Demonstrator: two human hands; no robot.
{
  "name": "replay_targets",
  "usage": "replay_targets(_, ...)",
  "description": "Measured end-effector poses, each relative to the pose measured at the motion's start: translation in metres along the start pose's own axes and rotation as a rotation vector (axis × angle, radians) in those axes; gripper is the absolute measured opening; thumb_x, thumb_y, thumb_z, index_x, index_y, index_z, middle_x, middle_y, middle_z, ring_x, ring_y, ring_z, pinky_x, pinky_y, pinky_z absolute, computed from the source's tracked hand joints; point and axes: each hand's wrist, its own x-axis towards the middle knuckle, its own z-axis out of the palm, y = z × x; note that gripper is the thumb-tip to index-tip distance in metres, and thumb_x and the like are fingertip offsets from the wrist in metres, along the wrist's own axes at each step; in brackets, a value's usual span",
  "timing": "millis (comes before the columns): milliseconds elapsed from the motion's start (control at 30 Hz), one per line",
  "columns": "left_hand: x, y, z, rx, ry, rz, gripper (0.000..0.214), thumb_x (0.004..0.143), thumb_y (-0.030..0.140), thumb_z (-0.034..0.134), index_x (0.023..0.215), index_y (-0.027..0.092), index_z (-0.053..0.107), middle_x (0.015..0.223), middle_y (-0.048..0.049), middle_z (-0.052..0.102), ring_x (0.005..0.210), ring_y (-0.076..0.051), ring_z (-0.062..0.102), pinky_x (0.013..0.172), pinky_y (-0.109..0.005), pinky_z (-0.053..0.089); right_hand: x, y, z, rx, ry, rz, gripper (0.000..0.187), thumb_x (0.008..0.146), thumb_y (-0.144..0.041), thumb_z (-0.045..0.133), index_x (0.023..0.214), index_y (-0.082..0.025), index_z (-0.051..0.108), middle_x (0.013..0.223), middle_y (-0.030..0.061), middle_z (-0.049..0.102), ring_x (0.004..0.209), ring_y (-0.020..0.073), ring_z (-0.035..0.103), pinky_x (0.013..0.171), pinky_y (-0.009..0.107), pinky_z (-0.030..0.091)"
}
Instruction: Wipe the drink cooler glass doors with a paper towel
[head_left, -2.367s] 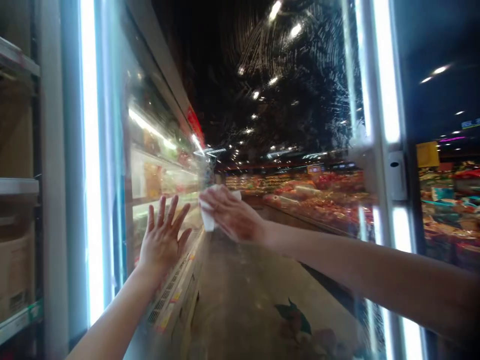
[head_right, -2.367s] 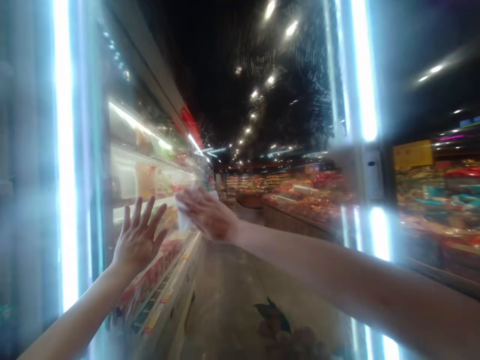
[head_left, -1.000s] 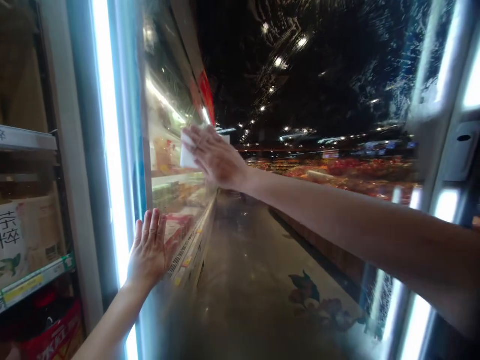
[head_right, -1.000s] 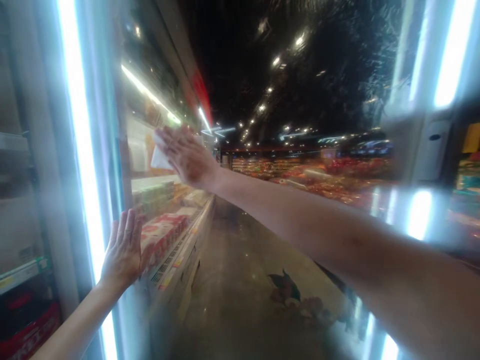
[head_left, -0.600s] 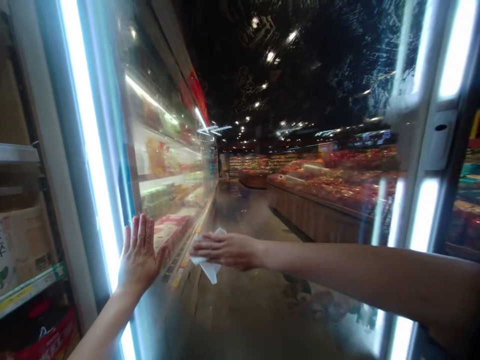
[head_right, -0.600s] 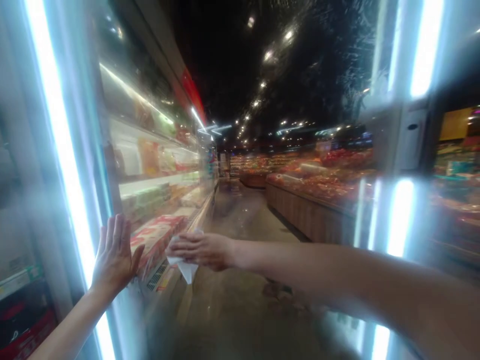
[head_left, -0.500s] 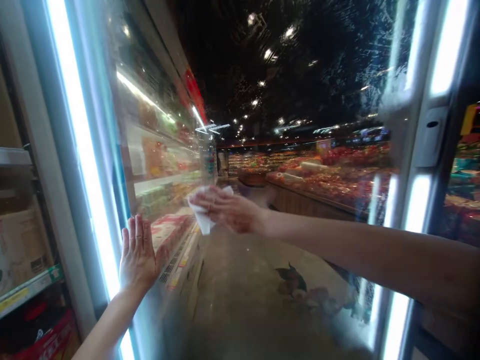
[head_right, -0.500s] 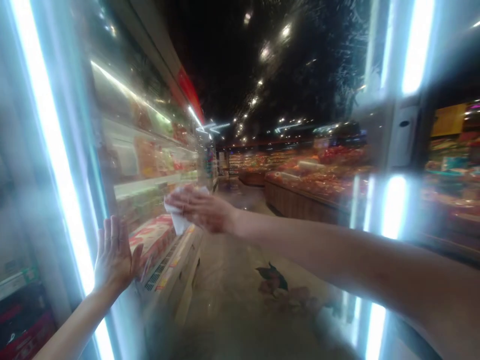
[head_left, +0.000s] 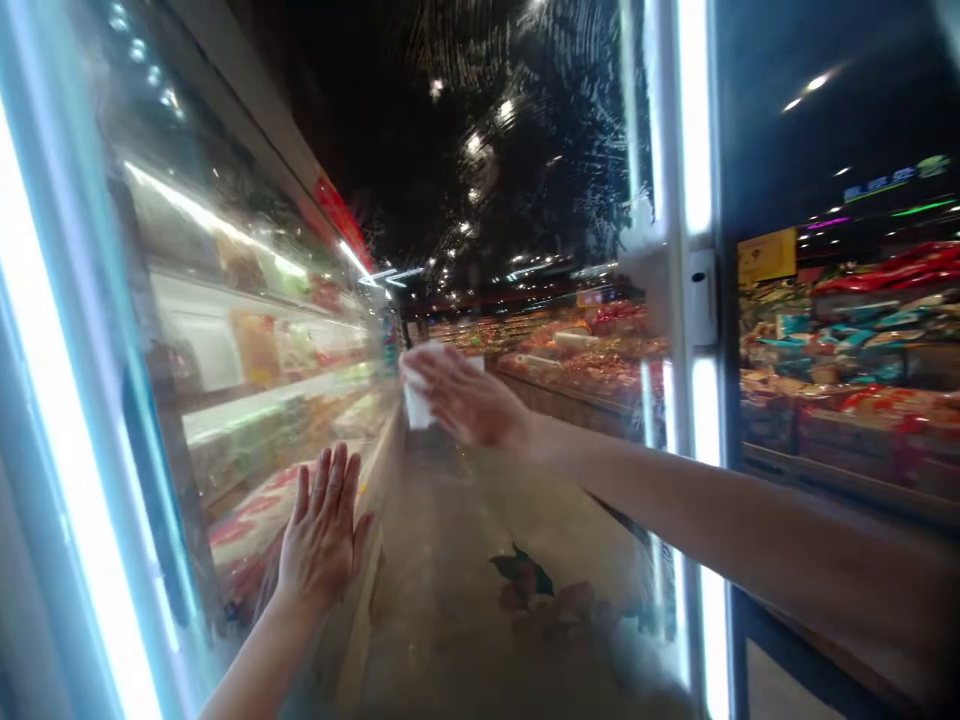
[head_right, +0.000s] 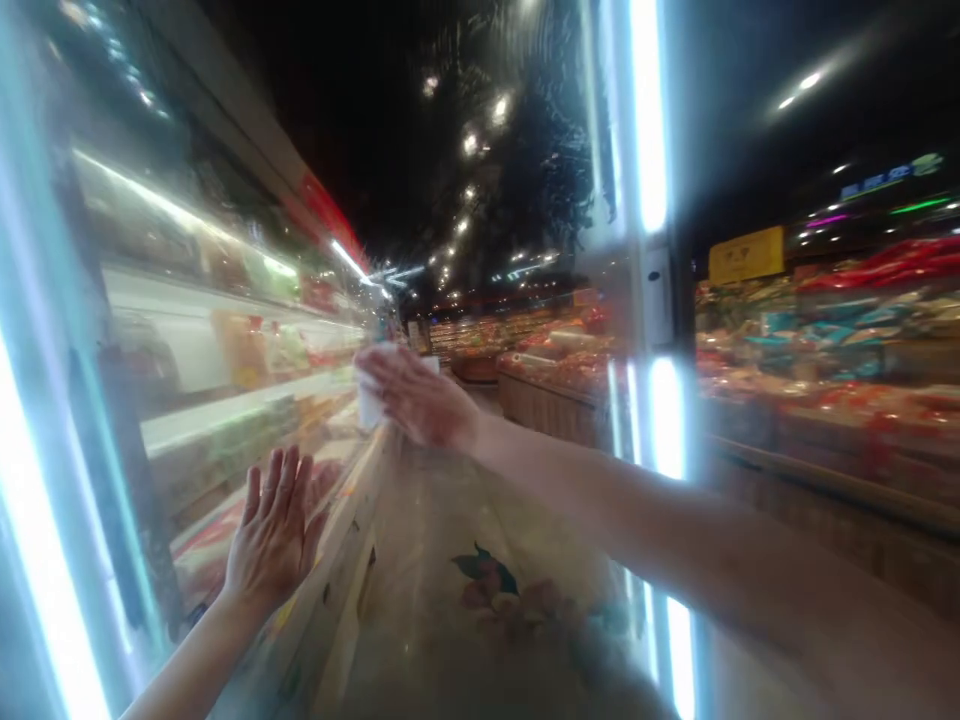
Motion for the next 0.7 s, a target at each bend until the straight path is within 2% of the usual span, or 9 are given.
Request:
replay_targets(67, 0.015, 0.005, 0.001, -0.006, -0.004, 0.016, 0.076, 0.099, 0.034, 0.048, 0.161, 0.007, 0.014, 0.17, -0.0164, 0.016, 0.16, -0.029, 0.007, 0.131, -0.05, 0.01, -0.002, 0.022, -0.013, -0.043, 0.088, 0.229, 0.058, 0.104, -0.016, 0.036, 0.159, -0.002, 0.023, 0.17, 0.0212, 0.019, 0.16, 0.0277, 0.0, 0.13, 0.059, 0.005)
replay_targets(133, 0.031, 0.013, 0.004, -0.012, -0.007, 0.031, 0.077, 0.099, 0.035, 0.049, 0.161, 0.007, 0.014, 0.17, -0.0163, 0.017, 0.16, -0.03, 0.006, 0.131, -0.05, 0.01, -0.025, 0.015, -0.01, -0.06, 0.125, 0.309, 0.061, 0.103, -0.015, 0.036, 0.16, -0.001, 0.02, 0.17, 0.0239, 0.014, 0.16, 0.0309, -0.006, 0.128, 0.064, 0.002)
replay_targets(200, 0.046, 0.021, 0.007, -0.018, -0.002, 0.056, 0.078, 0.098, 0.036, 0.049, 0.161, 0.005, 0.014, 0.17, -0.0174, 0.018, 0.16, -0.03, 0.006, 0.131, -0.051, 0.01, -0.065, -0.016, 0.005, -0.047, 0.103, 0.178, 0.054, 0.101, -0.017, 0.043, 0.155, -0.011, 0.039, 0.171, 0.0127, 0.022, 0.16, 0.024, -0.004, 0.132, 0.054, 0.002)
replay_targets(267, 0.058, 0.03, 0.009, -0.023, 0.009, 0.09, 0.077, 0.098, 0.036, 0.049, 0.16, 0.004, 0.016, 0.169, -0.0184, 0.019, 0.16, -0.03, 0.007, 0.131, -0.05, 0.01, -0.108, -0.046, 0.022, -0.017, 0.042, -0.102, 0.042, 0.1, -0.022, 0.048, 0.14, -0.024, 0.06, 0.167, -0.0026, 0.034, 0.16, 0.0138, 0.006, 0.133, 0.036, 0.009)
replay_targets(367, 0.069, 0.041, 0.012, -0.032, 0.024, 0.145, 0.075, 0.098, 0.036, 0.048, 0.159, 0.003, 0.019, 0.169, -0.0188, 0.021, 0.16, -0.03, 0.009, 0.131, -0.05, 0.01, -0.144, -0.04, 0.026, 0.0, -0.098, -0.346, 0.04, 0.1, -0.026, 0.051, 0.137, -0.025, 0.063, 0.163, -0.0056, 0.041, 0.157, 0.0125, 0.021, 0.131, 0.033, 0.023)
replay_targets(433, 0.076, 0.048, 0.015, -0.041, 0.027, 0.176, 0.075, 0.098, 0.036, 0.048, 0.159, 0.003, 0.02, 0.169, -0.0186, 0.022, 0.16, -0.03, 0.01, 0.131, -0.05, 0.01, -0.143, 0.0, 0.009, -0.011, -0.139, -0.179, 0.053, 0.099, -0.022, 0.05, 0.152, -0.018, 0.048, 0.165, 0.0034, 0.038, 0.157, 0.0197, 0.024, 0.131, 0.046, 0.023)
replay_targets(567, 0.093, 0.069, 0.022, -0.076, 0.04, 0.209, 0.074, 0.099, 0.035, 0.047, 0.16, 0.005, 0.018, 0.169, -0.0177, 0.021, 0.16, -0.03, 0.008, 0.131, -0.05, 0.01, -0.133, 0.067, -0.023, -0.068, 0.064, 0.46, 0.074, 0.1, -0.019, 0.042, 0.166, -0.019, 0.009, 0.171, 0.011, 0.02, 0.16, 0.0277, 0.011, 0.13, 0.061, 0.015)
replay_targets(633, 0.1, 0.082, 0.026, -0.091, 0.041, 0.214, 0.075, 0.099, 0.036, 0.047, 0.16, 0.005, 0.018, 0.169, -0.0172, 0.02, 0.16, -0.029, 0.007, 0.131, -0.05, 0.01, -0.151, 0.05, -0.017, -0.061, 0.124, 0.582, 0.08, 0.098, -0.017, 0.042, 0.166, -0.022, 0.0, 0.173, 0.011, 0.013, 0.16, 0.0306, 0.006, 0.128, 0.066, 0.016)
replay_targets(700, 0.105, 0.093, 0.031, -0.095, 0.035, 0.22, 0.076, 0.098, 0.037, 0.047, 0.161, 0.006, 0.017, 0.169, -0.017, 0.021, 0.16, -0.029, 0.008, 0.131, -0.05, 0.01, -0.184, 0.005, 0.0, -0.032, 0.12, 0.585, 0.086, 0.094, -0.011, 0.043, 0.166, -0.022, -0.004, 0.172, 0.0118, 0.013, 0.16, 0.0328, 0.007, 0.124, 0.071, 0.02)
